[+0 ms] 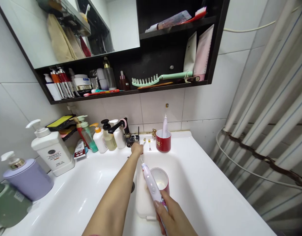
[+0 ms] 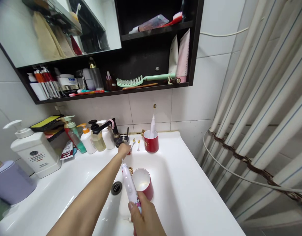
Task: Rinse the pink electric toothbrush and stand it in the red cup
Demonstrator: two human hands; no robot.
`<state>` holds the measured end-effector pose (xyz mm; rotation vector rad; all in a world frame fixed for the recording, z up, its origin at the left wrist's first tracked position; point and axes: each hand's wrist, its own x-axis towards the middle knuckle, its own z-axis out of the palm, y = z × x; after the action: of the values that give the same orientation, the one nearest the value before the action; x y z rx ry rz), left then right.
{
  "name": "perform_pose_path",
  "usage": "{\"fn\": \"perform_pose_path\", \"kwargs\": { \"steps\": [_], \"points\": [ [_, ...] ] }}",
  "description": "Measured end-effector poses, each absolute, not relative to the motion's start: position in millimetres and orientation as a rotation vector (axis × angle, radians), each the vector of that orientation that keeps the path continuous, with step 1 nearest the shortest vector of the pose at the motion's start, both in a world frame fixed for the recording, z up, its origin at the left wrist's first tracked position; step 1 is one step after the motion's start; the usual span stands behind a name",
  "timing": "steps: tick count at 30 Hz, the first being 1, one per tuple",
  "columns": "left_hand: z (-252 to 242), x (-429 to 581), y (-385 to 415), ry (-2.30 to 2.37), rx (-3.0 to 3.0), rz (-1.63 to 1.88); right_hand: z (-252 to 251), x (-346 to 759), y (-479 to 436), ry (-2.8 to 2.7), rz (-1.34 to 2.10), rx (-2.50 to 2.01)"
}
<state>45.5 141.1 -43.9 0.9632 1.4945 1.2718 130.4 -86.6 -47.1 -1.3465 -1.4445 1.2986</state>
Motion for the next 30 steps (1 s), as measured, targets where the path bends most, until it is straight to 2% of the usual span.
{"fn": "perform_pose_path", "kwargs": {
  "steps": [5, 9, 13, 19, 30],
  "points": [
    [-41.2, 47.4, 135.3, 1.811, 1.212, 1.177, -47.6, 132.1, -85.8, -1.418, 1.268, -1.338],
    [-39.7, 60.3, 119.1, 1.827, 1.479, 1.151, -42.8, 133.2, -86.5, -1.318, 1.313, -1.261],
    [-39.0, 80.9, 114.8, 1.791, 1.625, 0.943, -36.8, 135.4, -86.0, -1.215, 1.301, -1.173],
    [-26.5, 74.1, 97.8, 1.683, 1.371, 0.949, -31.2, 138.7, -87.9, -1.157, 1.355, -1.168],
    [-13.7, 9.8, 7.5, 0.949, 0.566, 1.16, -49.6, 128.5, -97.1, -1.258, 1.617, -1.212]
  ]
}}
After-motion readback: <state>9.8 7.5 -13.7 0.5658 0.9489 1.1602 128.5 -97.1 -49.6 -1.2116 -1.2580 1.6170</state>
